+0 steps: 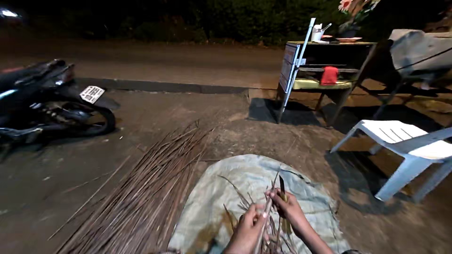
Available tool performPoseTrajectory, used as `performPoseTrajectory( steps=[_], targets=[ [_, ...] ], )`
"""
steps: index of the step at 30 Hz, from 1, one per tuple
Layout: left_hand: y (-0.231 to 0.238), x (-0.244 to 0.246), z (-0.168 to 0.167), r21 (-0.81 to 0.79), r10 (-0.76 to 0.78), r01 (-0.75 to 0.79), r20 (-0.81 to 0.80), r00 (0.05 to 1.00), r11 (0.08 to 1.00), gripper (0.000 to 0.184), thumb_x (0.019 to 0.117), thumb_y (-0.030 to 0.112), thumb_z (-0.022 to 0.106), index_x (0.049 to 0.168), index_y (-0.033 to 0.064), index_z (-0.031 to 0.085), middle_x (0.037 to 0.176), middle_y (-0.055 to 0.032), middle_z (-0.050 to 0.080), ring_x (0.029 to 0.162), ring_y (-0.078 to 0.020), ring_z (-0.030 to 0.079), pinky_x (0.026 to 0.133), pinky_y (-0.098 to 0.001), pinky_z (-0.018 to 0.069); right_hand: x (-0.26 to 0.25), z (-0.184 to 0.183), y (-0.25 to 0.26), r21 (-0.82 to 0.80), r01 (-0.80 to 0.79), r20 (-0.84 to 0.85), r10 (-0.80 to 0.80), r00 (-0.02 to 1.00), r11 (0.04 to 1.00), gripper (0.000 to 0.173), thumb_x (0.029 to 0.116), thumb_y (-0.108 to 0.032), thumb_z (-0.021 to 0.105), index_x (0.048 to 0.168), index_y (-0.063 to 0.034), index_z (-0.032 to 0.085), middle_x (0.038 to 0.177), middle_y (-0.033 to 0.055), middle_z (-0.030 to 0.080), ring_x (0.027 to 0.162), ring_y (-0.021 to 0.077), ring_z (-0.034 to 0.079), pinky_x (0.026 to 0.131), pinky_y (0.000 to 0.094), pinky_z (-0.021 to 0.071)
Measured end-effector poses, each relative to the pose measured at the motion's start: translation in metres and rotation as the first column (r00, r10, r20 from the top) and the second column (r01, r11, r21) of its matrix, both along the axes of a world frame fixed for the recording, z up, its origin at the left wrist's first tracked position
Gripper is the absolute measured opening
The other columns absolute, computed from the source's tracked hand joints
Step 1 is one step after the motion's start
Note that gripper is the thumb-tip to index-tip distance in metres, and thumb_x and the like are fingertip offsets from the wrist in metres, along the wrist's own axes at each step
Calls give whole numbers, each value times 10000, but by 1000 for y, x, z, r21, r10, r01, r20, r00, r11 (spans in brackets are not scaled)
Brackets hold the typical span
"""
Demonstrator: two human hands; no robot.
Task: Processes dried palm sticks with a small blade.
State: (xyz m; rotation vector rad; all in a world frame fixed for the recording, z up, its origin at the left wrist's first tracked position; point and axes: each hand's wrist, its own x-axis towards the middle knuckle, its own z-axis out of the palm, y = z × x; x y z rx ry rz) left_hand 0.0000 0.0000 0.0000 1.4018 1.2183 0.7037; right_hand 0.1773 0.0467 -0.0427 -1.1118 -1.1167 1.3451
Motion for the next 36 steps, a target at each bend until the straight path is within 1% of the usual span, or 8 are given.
performPoseTrajectory(
  steps=[2,4,6,8,9,14,25,36],
  targets=[
    [6,-4,-6,-193,-2,26,125,992,981,277,1113,151,370,1201,-32,558,727,-22,628,573,-86,616,579,-253,548,-2,0,1,11,10,-16,-10,1000,1000,202,1035,-101,492,1068,-9,668,648,-70,591,493,-18,473,464,152,389],
    [8,-6,-5,-290,67,-4,208,976,957,345,1135,181,281,1077,-1,567,600,50,520,491,-39,523,513,-196,485,-7,-1,1,72,16,38,-18,999,997,294,1048,-115,390,1109,-7,656,607,-84,579,469,-25,467,453,156,388],
    [9,-6,-3,-303,143,-65,241,960,951,337,1134,175,279,1033,17,560,580,69,492,471,-18,489,487,-169,453,-8,3,-3,157,-85,418,12,908,984,323,1004,-58,428,1207,8,670,717,16,621,574,96,553,575,281,489],
    [8,-4,-3,-311,193,-115,233,953,943,293,1129,142,301,1055,4,548,587,56,484,463,-21,473,471,-167,439,-11,18,-11,61,-272,746,138,652,960,341,982,-46,534,1299,10,645,957,226,717,856,387,702,804,572,540],
    [6,-1,-2,-322,216,-137,222,951,937,260,1121,113,314,1072,-5,540,588,52,480,453,-20,464,455,-162,429,-16,22,-15,15,-328,825,174,537,945,332,987,-61,551,1301,2,640,1033,248,721,942,441,705,844,625,524],
    [5,5,-4,-325,192,-134,153,969,936,275,1137,186,303,1048,26,508,597,51,410,429,-20,382,423,-158,366,-17,14,-8,149,-255,943,-59,328,956,311,960,5,564,1252,4,672,1068,229,731,833,444,724,723,605,561],
    [6,8,3,-345,162,-76,227,960,936,287,1140,207,287,1003,58,490,574,70,360,410,-10,335,407,-152,341,-4,13,7,262,-159,942,-217,255,952,321,962,25,540,1225,-52,707,1003,207,739,745,428,720,634,582,557],
    [-3,0,8,-370,85,19,264,961,929,295,1139,206,283,982,71,493,558,76,362,400,2,327,398,-138,329,34,37,28,30,197,951,-88,295,980,383,1027,-42,462,1371,-98,621,1182,236,704,993,486,690,814,665,508]
  ],
)
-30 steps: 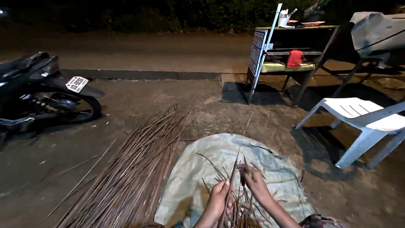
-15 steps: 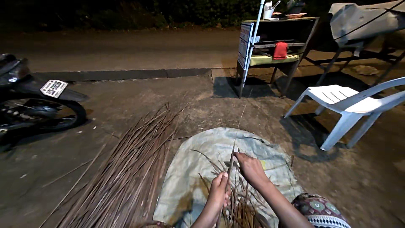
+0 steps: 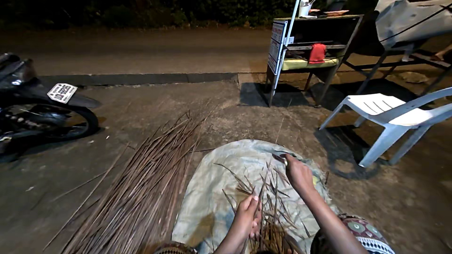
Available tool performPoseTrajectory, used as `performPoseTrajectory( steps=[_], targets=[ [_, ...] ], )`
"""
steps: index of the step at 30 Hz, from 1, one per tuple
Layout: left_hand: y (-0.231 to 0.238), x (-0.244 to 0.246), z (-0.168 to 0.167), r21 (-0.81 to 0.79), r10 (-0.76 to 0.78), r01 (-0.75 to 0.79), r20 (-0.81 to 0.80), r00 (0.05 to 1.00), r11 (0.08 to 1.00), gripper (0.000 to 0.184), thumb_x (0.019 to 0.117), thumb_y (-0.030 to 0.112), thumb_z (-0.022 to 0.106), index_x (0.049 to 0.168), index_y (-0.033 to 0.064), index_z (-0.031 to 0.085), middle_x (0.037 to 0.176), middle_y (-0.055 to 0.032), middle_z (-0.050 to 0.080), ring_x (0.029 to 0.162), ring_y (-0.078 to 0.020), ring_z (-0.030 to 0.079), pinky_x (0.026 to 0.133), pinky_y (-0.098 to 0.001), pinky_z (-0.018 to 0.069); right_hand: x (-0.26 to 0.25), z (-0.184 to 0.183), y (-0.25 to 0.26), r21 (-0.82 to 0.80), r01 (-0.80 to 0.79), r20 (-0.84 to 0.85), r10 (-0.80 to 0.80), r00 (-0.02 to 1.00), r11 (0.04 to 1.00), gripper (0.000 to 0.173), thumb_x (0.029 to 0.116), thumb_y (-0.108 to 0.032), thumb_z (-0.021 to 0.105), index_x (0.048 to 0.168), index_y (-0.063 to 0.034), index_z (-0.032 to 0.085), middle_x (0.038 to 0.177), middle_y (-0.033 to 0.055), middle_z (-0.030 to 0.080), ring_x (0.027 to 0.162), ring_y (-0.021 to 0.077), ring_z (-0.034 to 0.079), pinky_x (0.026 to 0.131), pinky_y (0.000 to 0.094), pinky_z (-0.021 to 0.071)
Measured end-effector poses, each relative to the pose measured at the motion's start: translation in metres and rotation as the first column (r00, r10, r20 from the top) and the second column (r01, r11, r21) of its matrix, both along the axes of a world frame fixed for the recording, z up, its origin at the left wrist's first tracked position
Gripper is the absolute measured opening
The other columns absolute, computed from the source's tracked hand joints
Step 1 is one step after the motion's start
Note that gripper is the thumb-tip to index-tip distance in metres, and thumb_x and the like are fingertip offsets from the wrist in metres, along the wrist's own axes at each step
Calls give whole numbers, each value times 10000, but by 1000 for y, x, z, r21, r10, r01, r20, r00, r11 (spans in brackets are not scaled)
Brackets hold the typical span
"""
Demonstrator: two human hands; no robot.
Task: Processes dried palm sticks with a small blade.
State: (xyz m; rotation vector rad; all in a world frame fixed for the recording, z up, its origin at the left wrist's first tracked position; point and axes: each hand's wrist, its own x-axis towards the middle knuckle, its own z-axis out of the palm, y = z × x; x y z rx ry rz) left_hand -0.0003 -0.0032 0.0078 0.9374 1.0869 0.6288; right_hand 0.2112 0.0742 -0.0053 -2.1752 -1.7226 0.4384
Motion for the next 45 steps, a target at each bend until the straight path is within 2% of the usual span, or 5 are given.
performPoseTrajectory(
  steps=[8,19,28,34,45],
  targets=[
    [-1,-4,-3,-19,-26,28,102,994,999,334,1138,196,249,946,91,502,540,89,381,384,14,338,394,-126,347,37,-14,8,71,79,-348,-49,936,994,376,1017,-37,492,1380,-24,589,1098,267,690,972,445,676,853,626,511],
    [9,-8,-12,-79,12,11,286,958,997,364,1131,186,176,949,119,483,513,110,370,377,27,334,402,-115,356,-45,-30,-34,280,-297,-850,380,366,913,390,1048,-266,481,1352,-38,569,792,-71,594,614,-6,508,584,187,438],
    [10,-6,-10,-191,6,108,512,859,976,407,1113,190,139,952,146,510,516,124,425,385,39,383,420,-111,386,-11,-30,-13,298,-271,-752,400,524,915,376,1016,-297,604,1319,-90,688,1157,6,732,792,-16,598,743,223,500],
    [-3,-12,-8,-127,-127,192,401,907,973,387,1121,200,172,951,157,517,535,134,408,400,39,363,434,-115,377,24,-26,13,356,93,-820,263,509,930,306,1033,-131,555,1278,23,653,881,-12,659,634,-18,484,597,182,425],
    [-3,4,-2,159,93,-69,-145,985,985,277,1129,159,297,1029,28,520,552,61,429,410,-12,412,408,-158,395,-15,-32,-17,215,-329,-700,380,604,920,367,1021,-304,606,1298,-84,702,1045,77,739,823,117,649,799,373,537]
  ],
)
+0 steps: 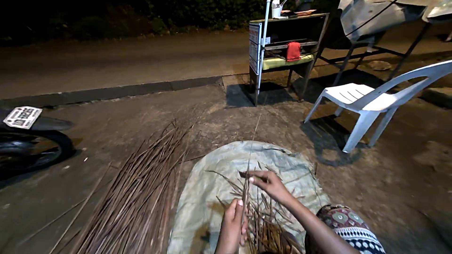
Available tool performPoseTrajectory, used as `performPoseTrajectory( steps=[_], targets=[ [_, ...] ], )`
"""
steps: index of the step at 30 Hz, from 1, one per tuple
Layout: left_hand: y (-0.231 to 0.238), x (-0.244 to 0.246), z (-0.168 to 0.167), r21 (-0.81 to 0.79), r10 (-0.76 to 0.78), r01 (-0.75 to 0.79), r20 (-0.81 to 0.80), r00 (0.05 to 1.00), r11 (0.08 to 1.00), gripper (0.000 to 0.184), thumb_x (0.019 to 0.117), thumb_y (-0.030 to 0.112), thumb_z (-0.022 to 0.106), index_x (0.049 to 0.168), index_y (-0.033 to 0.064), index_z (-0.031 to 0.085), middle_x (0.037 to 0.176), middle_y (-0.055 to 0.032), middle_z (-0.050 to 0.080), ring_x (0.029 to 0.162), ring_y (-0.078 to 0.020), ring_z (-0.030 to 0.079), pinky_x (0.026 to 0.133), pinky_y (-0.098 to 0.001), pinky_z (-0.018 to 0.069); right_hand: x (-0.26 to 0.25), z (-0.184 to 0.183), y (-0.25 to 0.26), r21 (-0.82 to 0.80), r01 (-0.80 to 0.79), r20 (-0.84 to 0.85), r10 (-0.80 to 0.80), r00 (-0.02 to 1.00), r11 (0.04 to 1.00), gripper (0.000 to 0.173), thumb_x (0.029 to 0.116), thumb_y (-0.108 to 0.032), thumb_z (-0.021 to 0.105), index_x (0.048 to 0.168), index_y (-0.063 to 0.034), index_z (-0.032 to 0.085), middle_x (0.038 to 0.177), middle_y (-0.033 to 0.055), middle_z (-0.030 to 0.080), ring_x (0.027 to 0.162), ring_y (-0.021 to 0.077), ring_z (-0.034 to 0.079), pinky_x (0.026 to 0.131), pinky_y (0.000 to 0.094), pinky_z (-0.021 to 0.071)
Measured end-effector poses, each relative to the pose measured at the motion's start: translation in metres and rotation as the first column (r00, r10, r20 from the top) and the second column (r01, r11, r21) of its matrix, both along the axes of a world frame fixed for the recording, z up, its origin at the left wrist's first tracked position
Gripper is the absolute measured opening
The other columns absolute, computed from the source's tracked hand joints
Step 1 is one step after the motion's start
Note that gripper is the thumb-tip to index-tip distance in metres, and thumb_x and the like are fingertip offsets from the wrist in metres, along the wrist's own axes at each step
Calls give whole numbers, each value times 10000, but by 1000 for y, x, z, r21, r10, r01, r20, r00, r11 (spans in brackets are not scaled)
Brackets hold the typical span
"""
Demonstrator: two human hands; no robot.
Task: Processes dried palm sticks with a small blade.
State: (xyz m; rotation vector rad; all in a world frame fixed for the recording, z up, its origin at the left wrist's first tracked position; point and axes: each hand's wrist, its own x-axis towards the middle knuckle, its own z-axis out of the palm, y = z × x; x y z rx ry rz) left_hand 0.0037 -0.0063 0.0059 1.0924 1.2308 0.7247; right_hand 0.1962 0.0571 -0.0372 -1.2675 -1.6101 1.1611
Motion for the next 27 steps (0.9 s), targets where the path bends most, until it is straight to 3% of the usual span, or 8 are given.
performPoseTrajectory(
  steps=[4,7,10,22,25,27],
  targets=[
    [2,-2,3,-11,-22,22,-6,1000,1000,261,1126,153,315,1017,32,519,548,63,415,402,-7,400,404,-153,388,10,-4,20,31,96,-71,-94,993,995,329,1027,-251,592,1278,-70,703,1020,25,725,731,27,563,715,266,486],
    [-4,0,1,-29,-86,85,-20,996,996,265,1126,155,319,1030,25,528,550,64,418,404,-7,398,404,-156,384,21,-7,29,-2,219,-228,-213,950,976,289,1022,-153,590,1243,10,682,798,-38,627,592,-22,445,570,185,397],
    [-6,2,1,-27,-101,101,-30,994,995,273,1125,168,321,1017,31,529,554,65,422,407,-13,407,410,-163,395,30,-6,33,-50,311,-310,-311,899,949,276,1028,-109,570,1235,51,659,723,-55,572,544,-20,418,517,179,367],
    [-5,0,2,-51,-138,135,-44,989,989,275,1128,184,331,993,43,525,554,60,421,410,-19,411,408,-163,389,38,-11,38,-53,452,-281,-448,849,890,249,1033,-93,578,1212,51,674,717,-26,587,541,-1,441,521,186,384],
    [-8,-2,5,-38,-162,160,-54,985,986,273,1125,172,325,1000,41,529,545,63,417,406,-20,405,412,-166,386,47,-9,40,-93,544,-297,-545,784,834,285,1059,-112,539,1260,64,638,782,11,591,562,17,429,525,201,377],
    [-10,-5,5,-26,-174,172,-57,983,985,275,1123,168,316,1010,41,532,548,66,422,407,-19,407,412,-166,387,56,-9,42,-109,585,-338,-584,739,804,286,1063,-120,536,1264,58,636,743,-10,566,529,6,408,491,186,351]
  ],
)
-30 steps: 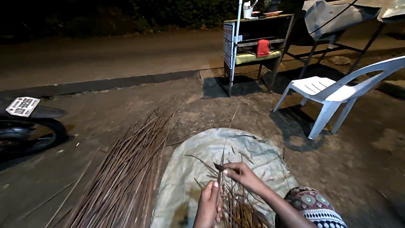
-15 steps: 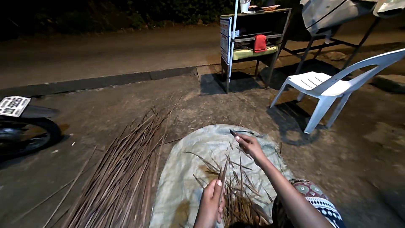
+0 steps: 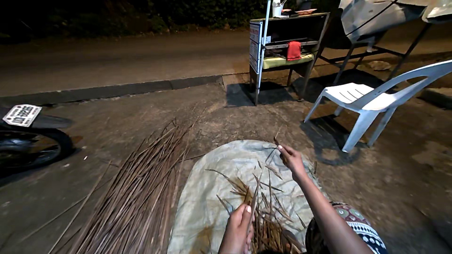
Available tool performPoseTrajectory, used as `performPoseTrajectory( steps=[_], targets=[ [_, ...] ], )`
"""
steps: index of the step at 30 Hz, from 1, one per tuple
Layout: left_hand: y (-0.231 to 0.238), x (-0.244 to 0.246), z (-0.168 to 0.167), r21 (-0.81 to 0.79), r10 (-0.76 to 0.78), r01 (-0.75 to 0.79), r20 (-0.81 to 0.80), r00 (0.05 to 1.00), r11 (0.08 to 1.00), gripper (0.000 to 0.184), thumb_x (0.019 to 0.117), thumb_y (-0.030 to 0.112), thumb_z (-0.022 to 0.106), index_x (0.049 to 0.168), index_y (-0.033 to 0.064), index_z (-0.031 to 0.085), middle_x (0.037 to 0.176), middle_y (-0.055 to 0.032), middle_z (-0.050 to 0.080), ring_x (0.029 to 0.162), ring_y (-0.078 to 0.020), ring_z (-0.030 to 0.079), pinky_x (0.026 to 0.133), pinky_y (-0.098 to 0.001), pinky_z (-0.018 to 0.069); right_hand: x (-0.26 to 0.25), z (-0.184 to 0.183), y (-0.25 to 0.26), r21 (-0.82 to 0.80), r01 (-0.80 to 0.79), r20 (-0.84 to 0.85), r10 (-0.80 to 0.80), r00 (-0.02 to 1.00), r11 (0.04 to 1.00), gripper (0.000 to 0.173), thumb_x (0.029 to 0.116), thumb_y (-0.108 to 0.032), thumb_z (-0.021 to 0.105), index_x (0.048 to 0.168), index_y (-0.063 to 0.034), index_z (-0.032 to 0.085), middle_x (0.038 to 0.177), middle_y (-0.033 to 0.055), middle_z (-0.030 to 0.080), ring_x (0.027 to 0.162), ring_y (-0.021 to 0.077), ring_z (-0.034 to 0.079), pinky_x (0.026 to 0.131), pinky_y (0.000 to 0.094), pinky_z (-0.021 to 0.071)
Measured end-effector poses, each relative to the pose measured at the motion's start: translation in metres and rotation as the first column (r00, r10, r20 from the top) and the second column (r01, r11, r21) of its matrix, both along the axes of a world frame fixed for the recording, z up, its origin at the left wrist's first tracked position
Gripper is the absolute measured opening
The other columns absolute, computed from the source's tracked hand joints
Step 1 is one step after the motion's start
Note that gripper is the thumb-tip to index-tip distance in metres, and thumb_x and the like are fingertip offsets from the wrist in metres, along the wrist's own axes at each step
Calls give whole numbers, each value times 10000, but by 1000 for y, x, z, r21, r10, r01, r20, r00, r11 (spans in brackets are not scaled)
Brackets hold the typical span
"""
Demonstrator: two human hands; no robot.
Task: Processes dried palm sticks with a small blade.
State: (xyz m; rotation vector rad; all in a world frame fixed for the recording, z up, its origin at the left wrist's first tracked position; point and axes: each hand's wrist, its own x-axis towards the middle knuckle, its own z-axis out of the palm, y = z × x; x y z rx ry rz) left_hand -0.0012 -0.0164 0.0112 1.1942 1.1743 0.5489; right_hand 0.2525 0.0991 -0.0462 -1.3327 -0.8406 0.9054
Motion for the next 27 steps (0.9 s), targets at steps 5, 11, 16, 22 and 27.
performPoseTrajectory(
  steps=[5,11,16,22,27],
  targets=[
    [2,-3,-2,-3,1,-1,-2,1000,1000,275,1124,169,320,1008,38,533,554,59,425,413,-26,412,419,-173,392,-13,8,-9,29,-119,-88,121,989,992,297,1086,-138,474,1273,14,649,717,-24,581,495,13,436,460,179,378],
    [-2,-2,0,55,-83,84,-20,996,995,275,1117,146,324,1028,11,546,590,64,447,455,-19,430,458,-181,408,-6,19,-5,63,-2,-130,11,991,998,312,1092,-156,463,1295,38,600,734,-13,573,508,18,454,463,181,392],
    [-7,-3,-2,96,-113,117,-44,993,988,296,1119,168,329,1056,-10,558,613,41,487,467,-43,470,467,-213,447,9,31,-16,75,-12,-208,28,978,997,364,1120,-189,359,1301,14,601,642,-47,523,471,21,445,439,175,388],
    [-1,-1,-1,85,-45,46,-22,999,995,284,1120,176,341,1069,7,564,599,32,521,465,-47,506,464,-205,467,-43,30,-50,44,-533,-229,528,818,845,280,1000,-221,505,1167,-51,652,678,-90,559,511,-10,471,477,161,404],
    [3,-9,-3,32,-139,139,6,990,990,349,1125,207,322,1086,-2,598,626,15,599,502,-68,594,514,-236,545,-42,40,-39,67,-359,-291,362,886,931,208,1052,-76,462,974,-20,647,620,-51,586,462,0,456,449,163,393]
  ],
)
